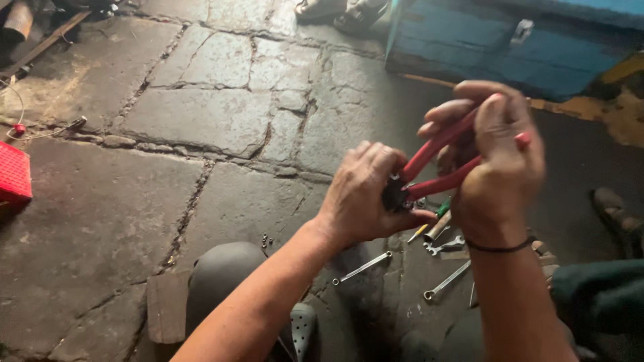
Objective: The person sits on the floor and works on a red cylindrical mechanical component. They use a wrench to loosen bolts and then use pliers to remove small metal pins from the assembly. The removed pins are placed on the floor next to the part.
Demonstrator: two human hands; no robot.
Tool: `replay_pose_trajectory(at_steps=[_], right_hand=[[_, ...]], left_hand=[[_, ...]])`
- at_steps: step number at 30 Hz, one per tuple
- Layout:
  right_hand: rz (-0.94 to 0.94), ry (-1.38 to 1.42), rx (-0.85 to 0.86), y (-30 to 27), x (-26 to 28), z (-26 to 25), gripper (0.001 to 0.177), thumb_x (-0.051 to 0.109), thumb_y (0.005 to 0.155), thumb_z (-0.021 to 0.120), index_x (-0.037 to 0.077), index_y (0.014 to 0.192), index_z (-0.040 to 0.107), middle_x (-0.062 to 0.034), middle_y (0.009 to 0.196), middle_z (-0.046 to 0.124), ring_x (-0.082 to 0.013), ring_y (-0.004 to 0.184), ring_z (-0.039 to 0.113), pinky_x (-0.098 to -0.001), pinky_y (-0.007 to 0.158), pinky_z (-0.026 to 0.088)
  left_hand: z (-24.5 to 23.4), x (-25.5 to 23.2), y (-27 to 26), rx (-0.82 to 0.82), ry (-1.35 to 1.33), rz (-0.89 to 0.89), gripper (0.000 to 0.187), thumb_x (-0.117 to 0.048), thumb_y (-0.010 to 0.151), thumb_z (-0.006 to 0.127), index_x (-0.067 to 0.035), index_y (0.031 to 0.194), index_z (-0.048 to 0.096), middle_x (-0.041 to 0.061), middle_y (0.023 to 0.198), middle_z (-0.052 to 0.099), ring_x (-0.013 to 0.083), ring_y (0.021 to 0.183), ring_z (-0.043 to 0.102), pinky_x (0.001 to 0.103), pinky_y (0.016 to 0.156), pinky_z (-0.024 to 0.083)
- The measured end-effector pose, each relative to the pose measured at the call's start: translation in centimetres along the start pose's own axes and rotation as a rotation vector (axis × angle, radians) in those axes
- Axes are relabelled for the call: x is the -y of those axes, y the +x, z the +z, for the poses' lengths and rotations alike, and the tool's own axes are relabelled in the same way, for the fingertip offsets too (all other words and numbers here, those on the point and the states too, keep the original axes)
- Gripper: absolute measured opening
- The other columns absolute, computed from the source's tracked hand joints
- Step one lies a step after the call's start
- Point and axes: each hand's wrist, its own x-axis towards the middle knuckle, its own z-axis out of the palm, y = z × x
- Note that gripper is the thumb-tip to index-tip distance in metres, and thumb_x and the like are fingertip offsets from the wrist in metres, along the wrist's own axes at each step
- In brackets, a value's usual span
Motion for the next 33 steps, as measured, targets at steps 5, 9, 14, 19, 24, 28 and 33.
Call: replay_pose_trajectory(at_steps=[5, 9, 14, 19, 24, 28, 33], right_hand=[[-0.024, 0.079, -0.005, 0.6, -0.3, -0.1, 0.027, 0.024, 0.121, 0.045, 0.006, 0.14, 0.049, -0.0142, 0.116, 0.069, -0.0248, 0.103, 0.072, -0.0312, 0.074, 0.058], [-0.004, 0.144, 0.036, 0.9, -0.9, 0.5, 0.031, 0.024, 0.122, 0.044, 0.002, 0.144, 0.048, -0.0163, 0.12, 0.067, -0.0267, 0.108, 0.071, -0.0348, 0.078, 0.063], [0.011, 0.177, 0.078, 1.2, -1.7, 1.1, 0.04, 0.026, 0.12, 0.044, 0.0, 0.15, 0.046, -0.0188, 0.125, 0.065, -0.0271, 0.111, 0.066, -0.0371, 0.084, 0.063], [-0.024, 0.134, 0.195, 1.1, -1.7, 1.5, 0.047, 0.03, 0.121, 0.048, -0.002, 0.154, 0.043, -0.0199, 0.133, 0.063, -0.0268, 0.118, 0.063, -0.0416, 0.093, 0.065], [-0.013, 0.07, 0.207, 0.9, -1.1, 1.9, 0.056, 0.032, 0.116, 0.05, -0.001, 0.159, 0.039, -0.0198, 0.139, 0.06, -0.0284, 0.129, 0.062, -0.0442, 0.098, 0.064], [-0.035, 0.032, 0.195, 0.6, -1.0, 2.2, 0.056, 0.031, 0.117, 0.05, 0.0, 0.162, 0.036, -0.0197, 0.145, 0.056, -0.0271, 0.131, 0.057, -0.0454, 0.104, 0.063], [-0.018, 0.036, 0.167, 0.3, -0.8, 2.6, 0.054, 0.03, 0.116, 0.049, 0.001, 0.161, 0.038, -0.0192, 0.144, 0.057, -0.0263, 0.13, 0.058, -0.0442, 0.102, 0.063]], left_hand=[[-0.5, 3.3, -0.7, 0.101, 0.093, -0.101, 0.119, -0.058, 0.052, 0.095, -0.002, 0.142, 0.042, 0.022, 0.137, 0.051, 0.041, 0.13, 0.049, 0.053, 0.109, 0.039], [1.4, 5.2, -2.2, 0.158, 0.003, -0.269, 0.13, -0.059, 0.05, 0.095, 0.002, 0.148, 0.035, 0.023, 0.141, 0.048, 0.0406, 0.132, 0.049, 0.049, 0.111, 0.04], [3.4, 5.6, -2.7, 0.043, 0.007, -0.32, 0.118, -0.058, 0.054, 0.095, 0.002, 0.142, 0.044, 0.022, 0.138, 0.053, 0.0385, 0.13, 0.053, 0.046, 0.109, 0.044], [3.4, 5.6, -2.7, 0.027, -0.029, -0.35, 0.103, -0.056, 0.061, 0.092, 0.0, 0.136, 0.05, 0.018, 0.126, 0.06, 0.0359, 0.12, 0.059, 0.047, 0.103, 0.049], [3.7, 5.5, -2.8, -0.021, -0.042, -0.336, 0.099, -0.056, 0.062, 0.092, -0.001, 0.133, 0.051, 0.017, 0.122, 0.059, 0.0352, 0.117, 0.059, 0.047, 0.1, 0.049], [4.1, 5.7, -3.0, -0.049, -0.054, -0.344, 0.094, -0.055, 0.064, 0.091, -0.003, 0.132, 0.053, 0.015, 0.121, 0.059, 0.0343, 0.115, 0.059, 0.047, 0.1, 0.05], [4.3, 5.7, -3.2, -0.084, -0.059, -0.313, 0.091, -0.055, 0.065, 0.091, -0.005, 0.13, 0.053, 0.016, 0.121, 0.058, 0.0347, 0.115, 0.059, 0.047, 0.099, 0.05]])
